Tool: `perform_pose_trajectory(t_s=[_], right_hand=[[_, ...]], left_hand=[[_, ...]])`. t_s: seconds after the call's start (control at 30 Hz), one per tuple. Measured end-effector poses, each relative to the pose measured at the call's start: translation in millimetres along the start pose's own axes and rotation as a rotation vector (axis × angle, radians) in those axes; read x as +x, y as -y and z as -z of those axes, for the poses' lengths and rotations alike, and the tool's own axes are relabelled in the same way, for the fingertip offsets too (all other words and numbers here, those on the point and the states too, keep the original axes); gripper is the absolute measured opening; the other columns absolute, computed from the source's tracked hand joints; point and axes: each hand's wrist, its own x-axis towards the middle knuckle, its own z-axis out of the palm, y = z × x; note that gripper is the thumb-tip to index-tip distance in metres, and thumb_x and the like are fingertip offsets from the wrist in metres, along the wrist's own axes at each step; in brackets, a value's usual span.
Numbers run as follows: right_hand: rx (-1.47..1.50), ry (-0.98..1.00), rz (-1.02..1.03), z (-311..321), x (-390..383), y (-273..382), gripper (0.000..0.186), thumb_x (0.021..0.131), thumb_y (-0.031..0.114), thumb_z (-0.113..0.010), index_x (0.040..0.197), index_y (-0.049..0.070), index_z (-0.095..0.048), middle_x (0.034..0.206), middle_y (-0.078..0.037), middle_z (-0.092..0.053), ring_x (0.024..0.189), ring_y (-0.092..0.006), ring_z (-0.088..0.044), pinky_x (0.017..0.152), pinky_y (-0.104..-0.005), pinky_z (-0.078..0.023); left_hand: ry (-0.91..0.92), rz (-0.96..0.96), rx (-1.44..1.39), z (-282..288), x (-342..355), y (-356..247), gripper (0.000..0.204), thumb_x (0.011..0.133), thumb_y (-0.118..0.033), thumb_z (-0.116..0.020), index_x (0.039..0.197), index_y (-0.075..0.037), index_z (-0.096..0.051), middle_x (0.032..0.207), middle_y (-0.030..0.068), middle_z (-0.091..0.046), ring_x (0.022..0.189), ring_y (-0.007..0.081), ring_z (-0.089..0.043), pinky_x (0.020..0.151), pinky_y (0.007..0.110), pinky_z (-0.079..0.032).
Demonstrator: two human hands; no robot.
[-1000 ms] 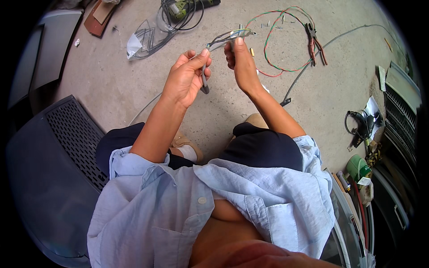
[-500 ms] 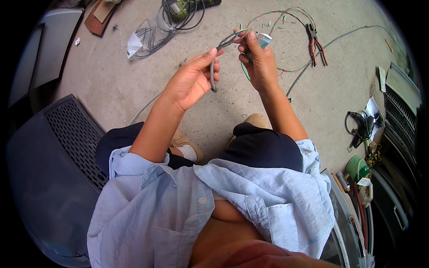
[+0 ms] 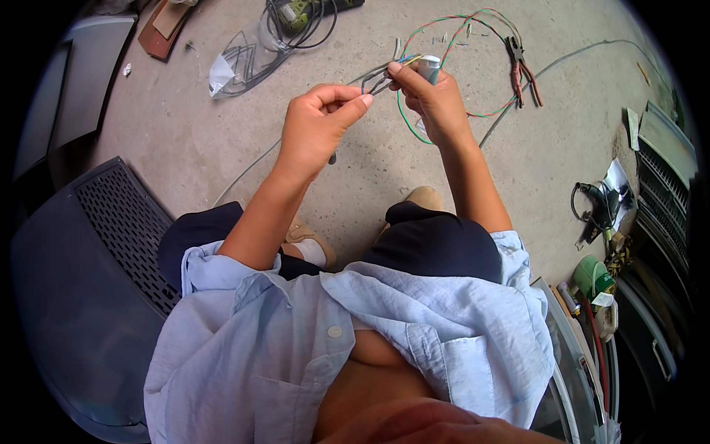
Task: The person strips insulation from electrical wires with a tool, twists the exposed ends together by hand, and wraps the connection with electrical tape.
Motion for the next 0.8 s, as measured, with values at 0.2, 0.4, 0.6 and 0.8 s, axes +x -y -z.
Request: perform_pose_trajectory(t_s=[0.2, 0.4, 0.6, 0.8], right_hand=[[0.183, 0.028, -0.096, -8, -5, 11, 0.029, 0.088, 0.032, -0.067, 0.092, 0.003, -0.068, 0.079, -0.001, -0.064, 0.058, -0.0019, -0.038, 0.049, -0.0177, -0.029], [0.03, 0.029, -0.051, -8, -3, 0, 0.031, 0.082, 0.035, -0.073, 0.084, 0.004, -0.07, 0.074, -0.002, -0.066, 0.061, -0.004, -0.044, 0.05, -0.0199, -0.033], [0.006, 0.027, 0.083, -12, -5, -9, 0.031, 0.082, 0.034, -0.073, 0.083, 0.004, -0.07, 0.073, -0.002, -0.067, 0.059, -0.0043, -0.045, 0.049, -0.0196, -0.033], [0.165, 0.062, -0.106, -16, -9, 1, 0.032, 0.089, 0.034, -0.065, 0.089, 0.002, -0.067, 0.074, -0.004, -0.064, 0.059, -0.0027, -0.042, 0.048, -0.0192, -0.029]], left_hand=[[-0.058, 0.102, -0.13, 2, 4, 2, 0.027, 0.083, -0.021, -0.074, 0.099, 0.0, -0.067, 0.077, -0.004, -0.058, 0.068, 0.0032, -0.048, 0.06, 0.019, -0.038], [-0.017, 0.06, -0.082, 0, 2, 4, 0.026, 0.084, -0.022, -0.073, 0.099, -0.001, -0.067, 0.078, -0.0039, -0.059, 0.068, 0.0036, -0.048, 0.061, 0.019, -0.039], [-0.016, 0.038, -0.02, -1, 0, 11, 0.027, 0.084, -0.023, -0.073, 0.101, -0.002, -0.067, 0.08, -0.0034, -0.06, 0.07, 0.0037, -0.049, 0.063, 0.02, -0.039], [-0.06, 0.043, -0.062, 0, 0, 5, 0.029, 0.084, -0.023, -0.073, 0.101, -0.001, -0.067, 0.081, -0.0033, -0.06, 0.071, 0.0039, -0.049, 0.064, 0.019, -0.039]])
